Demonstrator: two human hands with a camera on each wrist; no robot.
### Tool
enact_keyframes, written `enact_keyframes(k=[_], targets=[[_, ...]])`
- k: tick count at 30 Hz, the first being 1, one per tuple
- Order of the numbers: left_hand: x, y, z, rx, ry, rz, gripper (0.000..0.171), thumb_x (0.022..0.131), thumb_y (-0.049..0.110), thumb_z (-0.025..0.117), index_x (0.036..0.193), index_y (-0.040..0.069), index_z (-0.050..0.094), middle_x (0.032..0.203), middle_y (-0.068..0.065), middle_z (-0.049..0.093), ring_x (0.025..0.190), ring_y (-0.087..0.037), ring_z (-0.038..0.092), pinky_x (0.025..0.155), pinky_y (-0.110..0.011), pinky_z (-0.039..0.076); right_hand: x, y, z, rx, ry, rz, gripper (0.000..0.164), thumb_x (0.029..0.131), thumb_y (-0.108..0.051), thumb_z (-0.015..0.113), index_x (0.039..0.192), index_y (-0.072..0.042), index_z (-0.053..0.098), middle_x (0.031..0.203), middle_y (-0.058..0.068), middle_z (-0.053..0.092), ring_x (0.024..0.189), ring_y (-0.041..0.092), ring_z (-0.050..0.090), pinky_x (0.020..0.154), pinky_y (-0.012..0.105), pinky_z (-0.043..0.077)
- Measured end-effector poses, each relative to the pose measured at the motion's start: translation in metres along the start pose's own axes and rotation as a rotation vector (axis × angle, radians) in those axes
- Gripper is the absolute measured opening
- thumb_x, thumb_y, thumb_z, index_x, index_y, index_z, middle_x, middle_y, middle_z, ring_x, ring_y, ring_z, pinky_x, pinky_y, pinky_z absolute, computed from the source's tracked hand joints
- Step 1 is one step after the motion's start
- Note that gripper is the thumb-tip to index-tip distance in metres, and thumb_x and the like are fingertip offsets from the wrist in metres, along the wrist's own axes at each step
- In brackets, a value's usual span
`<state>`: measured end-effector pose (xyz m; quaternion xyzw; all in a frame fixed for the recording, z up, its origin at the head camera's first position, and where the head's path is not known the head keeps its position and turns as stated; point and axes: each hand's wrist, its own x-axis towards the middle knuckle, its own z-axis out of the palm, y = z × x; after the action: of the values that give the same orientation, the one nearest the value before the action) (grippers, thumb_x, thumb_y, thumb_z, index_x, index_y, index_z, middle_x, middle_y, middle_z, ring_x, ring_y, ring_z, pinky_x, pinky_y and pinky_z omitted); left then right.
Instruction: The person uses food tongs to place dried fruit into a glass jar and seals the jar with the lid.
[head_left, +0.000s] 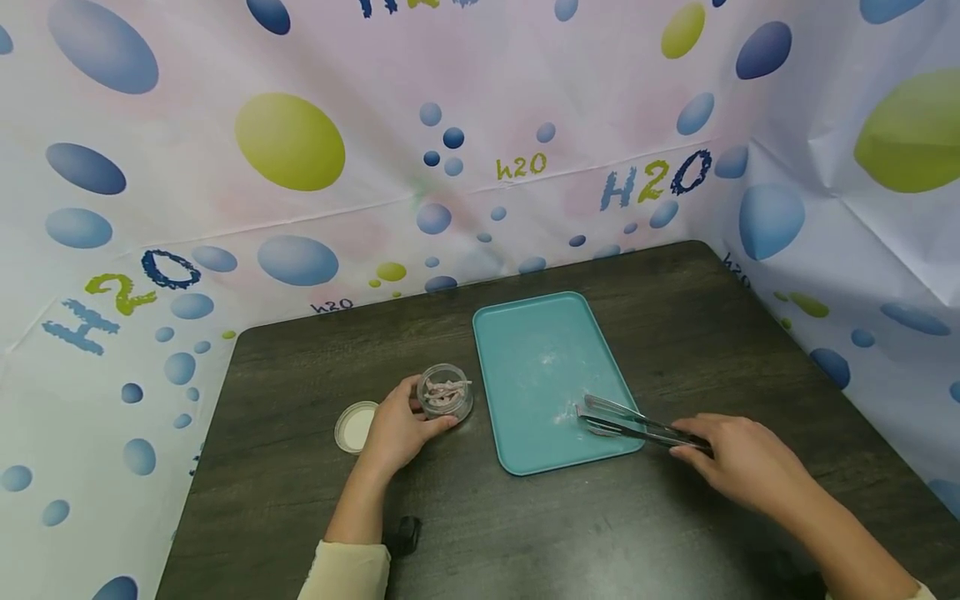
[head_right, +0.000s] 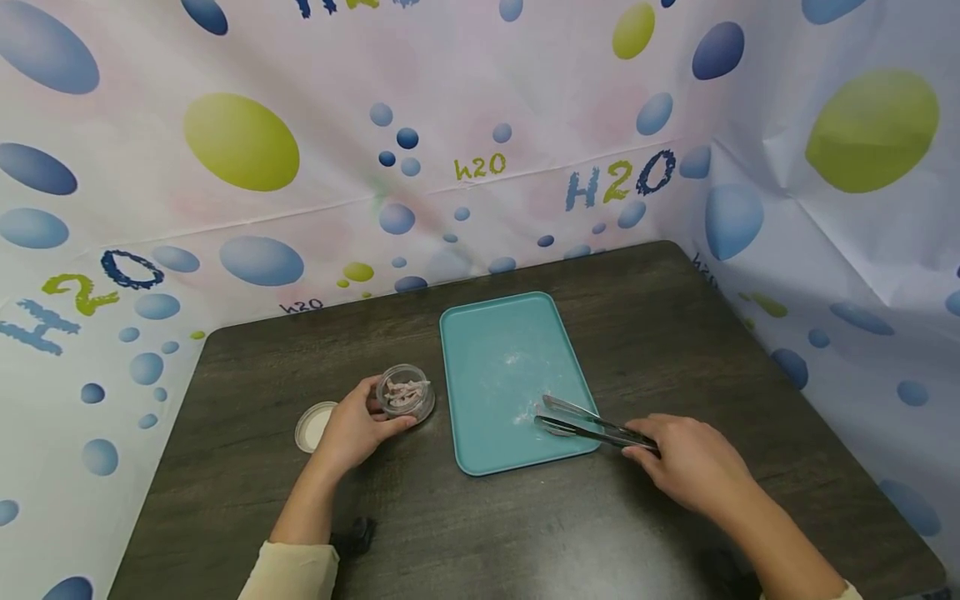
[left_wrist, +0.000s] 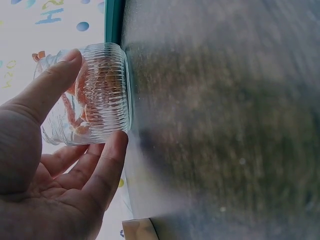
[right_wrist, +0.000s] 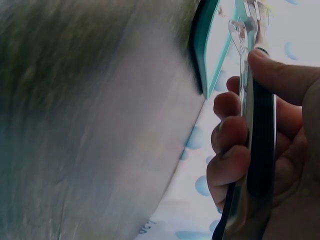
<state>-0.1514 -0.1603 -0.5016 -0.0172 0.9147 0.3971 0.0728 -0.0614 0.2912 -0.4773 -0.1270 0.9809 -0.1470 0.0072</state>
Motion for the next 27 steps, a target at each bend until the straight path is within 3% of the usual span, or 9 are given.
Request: enact_keyframes(k=[7,18,27], targets=[[0.001,0.0,0.0,-0.006,-0.002,-0.006,0.089,0.087,0.031,0.095,0.159,0.007,0.05,0.14,-0.018,0.069,0.125,-0.036,0.071,0.099,-0.051,0.063,-0.008,0.009,-0.001,-0.03,-0.005,-0.028,0.036,0.091,-0.032,0.088,0.122,-0.013,0.082,0.112,0.006,0.083,0.079,0.014,0.074,0.064,0.034,0.057],[0.0,0.0,0.0,-0.016,-0.005,-0.016,0.088,0.087,0.029,0.095,0.159,0.007,0.05,0.139,-0.019,0.07,0.125,-0.036,0.071,0.099,-0.051,0.063,-0.013,0.017,-0.001,-0.077,-0.003,-0.043,0.028,0.089,-0.03,0.089,0.114,-0.018,0.085,0.111,0.009,0.084,0.083,0.023,0.078,0.065,0.041,0.062],[0.0,0.001,0.0,-0.014,-0.003,-0.019,0.088,0.087,0.029,0.095,0.159,0.007,0.05,0.138,-0.018,0.07,0.125,-0.036,0.071,0.099,-0.051,0.063,-0.014,0.017,0.001,-0.11,0.039,-0.055,0.023,0.09,-0.028,0.088,0.111,-0.019,0.086,0.108,0.004,0.084,0.083,0.022,0.079,0.058,0.035,0.058]])
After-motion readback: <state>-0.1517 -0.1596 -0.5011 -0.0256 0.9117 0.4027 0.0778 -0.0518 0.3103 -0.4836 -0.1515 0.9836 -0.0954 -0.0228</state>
